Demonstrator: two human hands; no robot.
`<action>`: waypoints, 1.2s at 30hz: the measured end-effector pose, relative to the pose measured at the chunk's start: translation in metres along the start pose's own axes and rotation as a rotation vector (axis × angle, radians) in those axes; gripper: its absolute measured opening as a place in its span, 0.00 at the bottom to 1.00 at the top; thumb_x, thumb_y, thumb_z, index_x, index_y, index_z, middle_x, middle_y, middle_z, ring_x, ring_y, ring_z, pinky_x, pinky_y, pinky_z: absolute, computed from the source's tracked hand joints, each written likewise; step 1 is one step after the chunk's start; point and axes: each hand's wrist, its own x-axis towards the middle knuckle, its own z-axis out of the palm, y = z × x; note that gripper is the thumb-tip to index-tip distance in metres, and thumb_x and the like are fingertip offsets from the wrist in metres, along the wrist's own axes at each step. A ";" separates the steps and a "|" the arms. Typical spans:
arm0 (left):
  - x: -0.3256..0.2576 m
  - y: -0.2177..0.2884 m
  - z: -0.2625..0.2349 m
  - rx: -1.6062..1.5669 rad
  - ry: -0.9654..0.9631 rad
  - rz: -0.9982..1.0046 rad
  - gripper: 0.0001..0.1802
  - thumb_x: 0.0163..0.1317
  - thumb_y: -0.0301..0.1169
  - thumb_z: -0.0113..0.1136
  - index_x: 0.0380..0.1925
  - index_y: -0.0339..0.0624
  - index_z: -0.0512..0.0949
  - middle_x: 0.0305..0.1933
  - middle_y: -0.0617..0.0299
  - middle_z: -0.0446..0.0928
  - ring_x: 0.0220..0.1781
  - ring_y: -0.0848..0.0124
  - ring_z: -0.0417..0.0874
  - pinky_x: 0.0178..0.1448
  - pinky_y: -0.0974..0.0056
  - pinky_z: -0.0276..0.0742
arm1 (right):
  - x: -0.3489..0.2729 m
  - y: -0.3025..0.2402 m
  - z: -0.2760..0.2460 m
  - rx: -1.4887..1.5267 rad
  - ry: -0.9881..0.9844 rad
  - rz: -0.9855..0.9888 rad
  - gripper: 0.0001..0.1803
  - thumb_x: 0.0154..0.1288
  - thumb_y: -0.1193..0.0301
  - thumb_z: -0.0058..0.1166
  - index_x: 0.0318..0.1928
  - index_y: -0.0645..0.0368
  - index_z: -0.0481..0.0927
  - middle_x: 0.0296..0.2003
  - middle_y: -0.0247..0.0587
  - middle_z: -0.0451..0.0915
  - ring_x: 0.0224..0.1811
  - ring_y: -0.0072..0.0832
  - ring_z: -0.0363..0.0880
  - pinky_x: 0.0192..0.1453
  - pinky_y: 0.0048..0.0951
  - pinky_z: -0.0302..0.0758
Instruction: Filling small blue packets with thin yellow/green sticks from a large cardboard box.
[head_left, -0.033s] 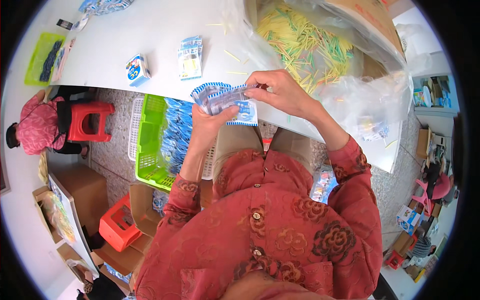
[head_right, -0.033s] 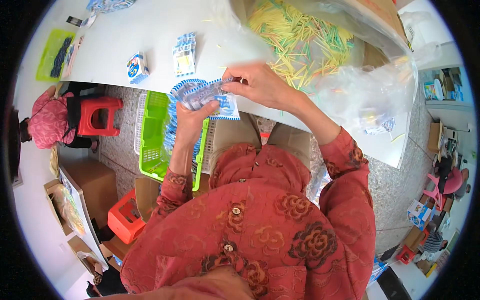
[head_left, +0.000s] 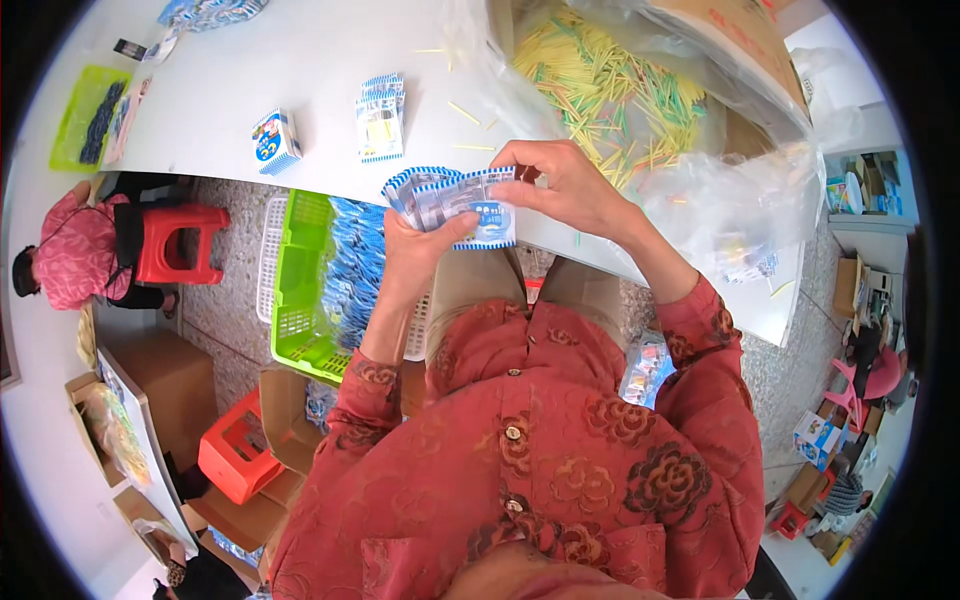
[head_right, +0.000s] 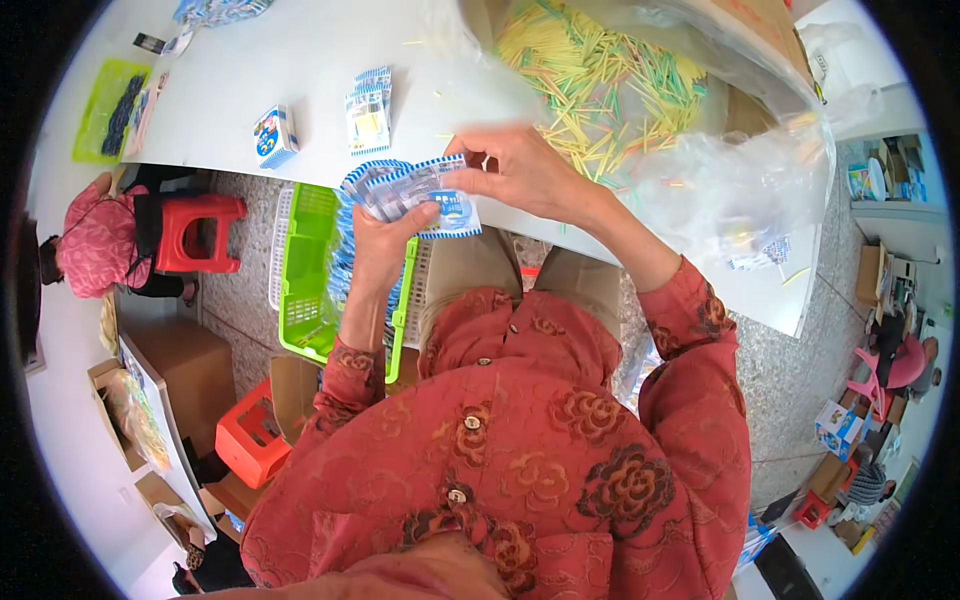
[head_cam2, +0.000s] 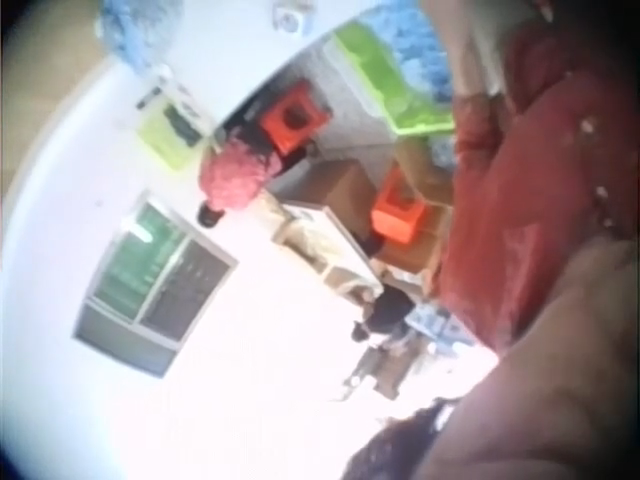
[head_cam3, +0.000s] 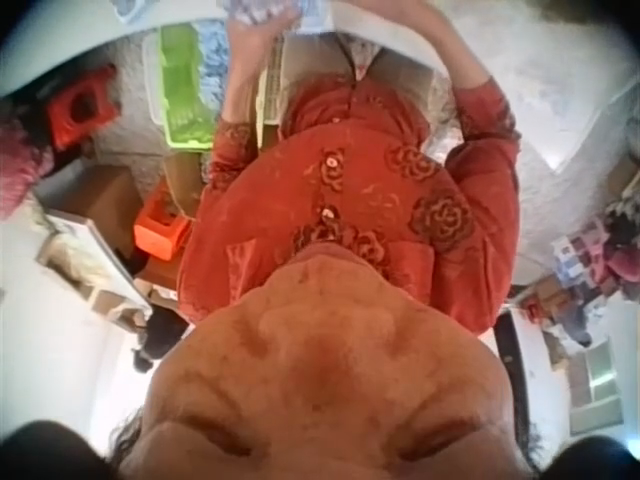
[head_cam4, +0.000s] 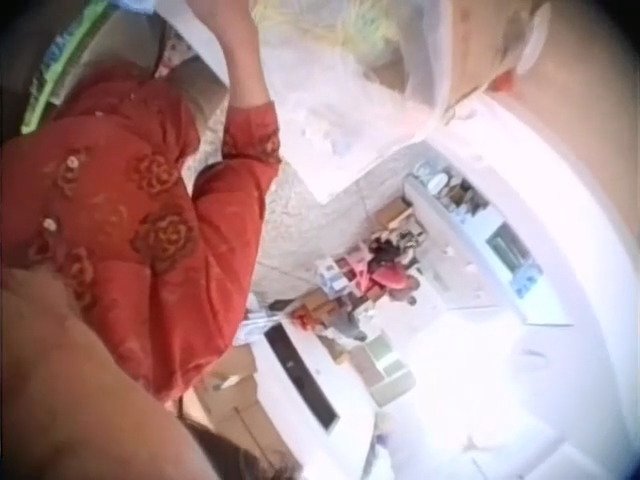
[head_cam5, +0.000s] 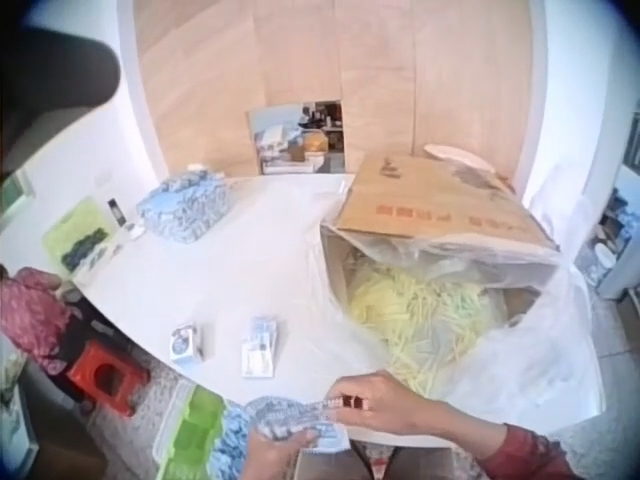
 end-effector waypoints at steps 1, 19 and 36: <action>0.000 0.000 0.003 -0.022 0.021 0.012 0.15 0.49 0.20 0.64 0.39 0.34 0.77 0.37 0.61 0.80 0.37 0.77 0.79 0.42 0.71 0.77 | -0.001 -0.001 -0.002 -0.001 0.002 -0.003 0.08 0.57 0.70 0.56 0.30 0.63 0.76 0.20 0.37 0.75 0.23 0.23 0.72 0.28 0.25 0.67; -0.003 0.002 0.007 -0.074 -0.018 0.025 0.15 0.48 0.19 0.64 0.39 0.36 0.77 0.38 0.62 0.80 0.37 0.77 0.79 0.42 0.71 0.77 | -0.004 -0.007 -0.004 -0.130 -0.062 -0.086 0.06 0.57 0.74 0.55 0.34 0.63 0.75 0.24 0.42 0.75 0.26 0.31 0.74 0.30 0.28 0.69; -0.006 -0.008 0.017 -0.029 0.095 0.109 0.14 0.47 0.19 0.65 0.37 0.36 0.77 0.34 0.64 0.79 0.33 0.80 0.77 0.39 0.73 0.74 | -0.014 -0.025 0.006 -0.131 0.188 -0.174 0.13 0.51 0.75 0.60 0.39 0.59 0.77 0.37 0.35 0.75 0.30 0.26 0.74 0.32 0.26 0.71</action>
